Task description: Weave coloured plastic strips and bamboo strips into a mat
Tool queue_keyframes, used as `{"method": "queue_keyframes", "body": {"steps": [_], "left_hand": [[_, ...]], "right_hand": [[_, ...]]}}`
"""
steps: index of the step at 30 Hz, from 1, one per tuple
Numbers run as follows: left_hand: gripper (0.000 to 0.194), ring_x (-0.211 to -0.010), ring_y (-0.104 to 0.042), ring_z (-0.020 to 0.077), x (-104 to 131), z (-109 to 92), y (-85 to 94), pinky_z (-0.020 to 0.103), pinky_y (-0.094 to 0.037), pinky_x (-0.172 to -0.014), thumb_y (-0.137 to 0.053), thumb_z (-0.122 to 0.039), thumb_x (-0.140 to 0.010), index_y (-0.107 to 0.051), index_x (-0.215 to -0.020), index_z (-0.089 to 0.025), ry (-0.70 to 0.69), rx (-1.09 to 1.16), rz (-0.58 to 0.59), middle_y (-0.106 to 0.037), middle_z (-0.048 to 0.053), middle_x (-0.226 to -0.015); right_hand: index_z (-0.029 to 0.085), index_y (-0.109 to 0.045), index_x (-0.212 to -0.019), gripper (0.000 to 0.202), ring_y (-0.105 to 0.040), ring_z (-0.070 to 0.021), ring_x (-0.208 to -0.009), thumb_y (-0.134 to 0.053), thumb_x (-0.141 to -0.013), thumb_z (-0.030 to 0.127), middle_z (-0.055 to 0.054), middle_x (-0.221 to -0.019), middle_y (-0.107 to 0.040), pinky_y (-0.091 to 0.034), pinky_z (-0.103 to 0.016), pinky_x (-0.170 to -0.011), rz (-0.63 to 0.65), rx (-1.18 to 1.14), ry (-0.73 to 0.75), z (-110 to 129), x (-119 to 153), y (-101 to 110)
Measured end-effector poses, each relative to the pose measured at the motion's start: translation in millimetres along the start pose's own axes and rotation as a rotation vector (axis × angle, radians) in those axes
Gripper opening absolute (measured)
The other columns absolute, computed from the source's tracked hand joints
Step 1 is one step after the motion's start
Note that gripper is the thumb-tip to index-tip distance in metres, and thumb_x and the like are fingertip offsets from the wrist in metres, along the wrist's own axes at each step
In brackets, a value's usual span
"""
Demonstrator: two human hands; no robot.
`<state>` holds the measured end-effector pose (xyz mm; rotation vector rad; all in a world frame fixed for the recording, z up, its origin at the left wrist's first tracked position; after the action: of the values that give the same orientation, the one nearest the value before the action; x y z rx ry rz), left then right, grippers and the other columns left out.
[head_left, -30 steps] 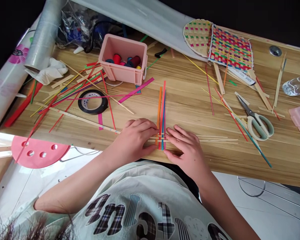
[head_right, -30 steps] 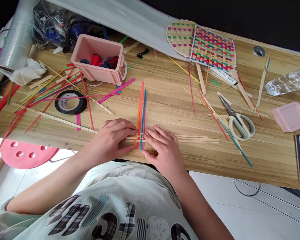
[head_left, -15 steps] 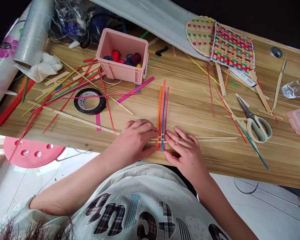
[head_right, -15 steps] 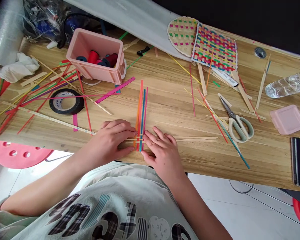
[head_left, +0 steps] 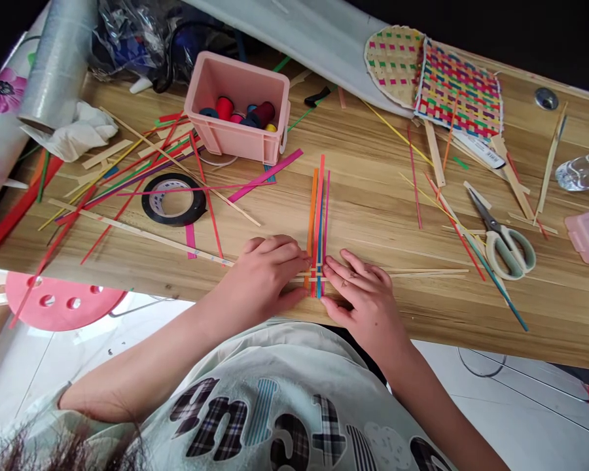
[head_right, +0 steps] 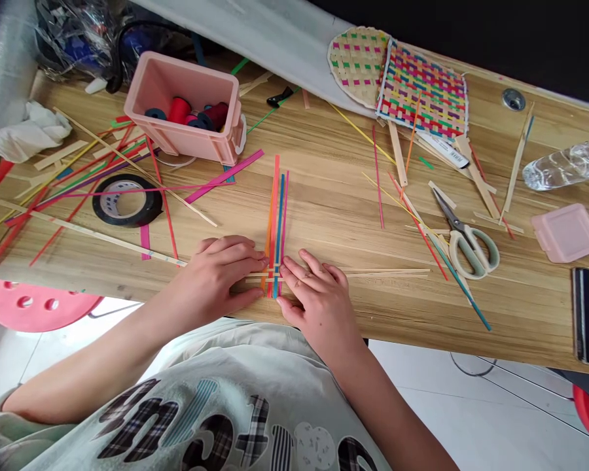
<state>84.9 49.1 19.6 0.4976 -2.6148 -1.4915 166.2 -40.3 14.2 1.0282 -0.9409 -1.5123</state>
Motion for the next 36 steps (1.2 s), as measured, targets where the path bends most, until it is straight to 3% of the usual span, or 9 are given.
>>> {"method": "queue_keyframes", "body": {"steps": [15,26,32,36], "left_hand": [[0.030,-0.120,-0.054,0.0247,0,0,-1.6,0.039,-0.036,-0.095,-0.062,-0.034,-0.088,-0.064,-0.116,-0.022,-0.003,-0.002,0.012,-0.068,0.005,-0.118],[0.030,-0.115,-0.057,0.0255,4,-9,7.5,0.041,-0.043,-0.096,-0.064,-0.028,-0.083,-0.067,-0.112,-0.020,-0.058,-0.003,-0.061,-0.068,0.009,-0.111],[0.037,-0.117,-0.061,0.0238,11,-17,16.2,0.039,-0.046,-0.099,-0.059,-0.034,-0.089,-0.062,-0.122,-0.017,-0.108,-0.064,-0.140,-0.066,0.013,-0.123],[0.043,-0.129,-0.054,0.0262,11,-25,20.6,0.043,-0.044,-0.104,-0.052,-0.035,-0.093,-0.055,-0.133,-0.017,-0.160,-0.134,-0.153,-0.062,0.015,-0.133]], "right_hand": [[0.023,-0.061,-0.126,0.036,-0.053,-0.0221,-0.130,-0.056,-0.091,0.030,-0.004,-0.129,-0.066,-0.038,-0.040,-0.099,-0.018,0.025,0.000,0,0,1],[0.024,-0.062,-0.127,0.038,-0.051,-0.0250,-0.133,-0.057,-0.090,0.029,-0.009,-0.131,-0.064,-0.044,-0.047,-0.101,-0.022,-0.026,0.016,1,0,2],[0.023,-0.062,-0.126,0.035,-0.056,-0.0219,-0.128,-0.050,-0.094,0.025,-0.009,-0.130,-0.065,-0.046,-0.044,-0.103,-0.139,-0.037,0.070,3,5,17],[0.022,-0.066,-0.119,0.031,-0.060,-0.0249,-0.123,-0.048,-0.094,0.022,-0.010,-0.125,-0.068,-0.045,-0.052,-0.104,-0.247,-0.038,0.048,6,10,27]]}}
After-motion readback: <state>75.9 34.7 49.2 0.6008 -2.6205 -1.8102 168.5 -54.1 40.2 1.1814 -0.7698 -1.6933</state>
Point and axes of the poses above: each hand's wrist, its own x-axis away from the middle knuckle, its own y-axis out of the back of the hand, z = x × y, the point moved 10 cm from there along -x, towards the middle knuckle
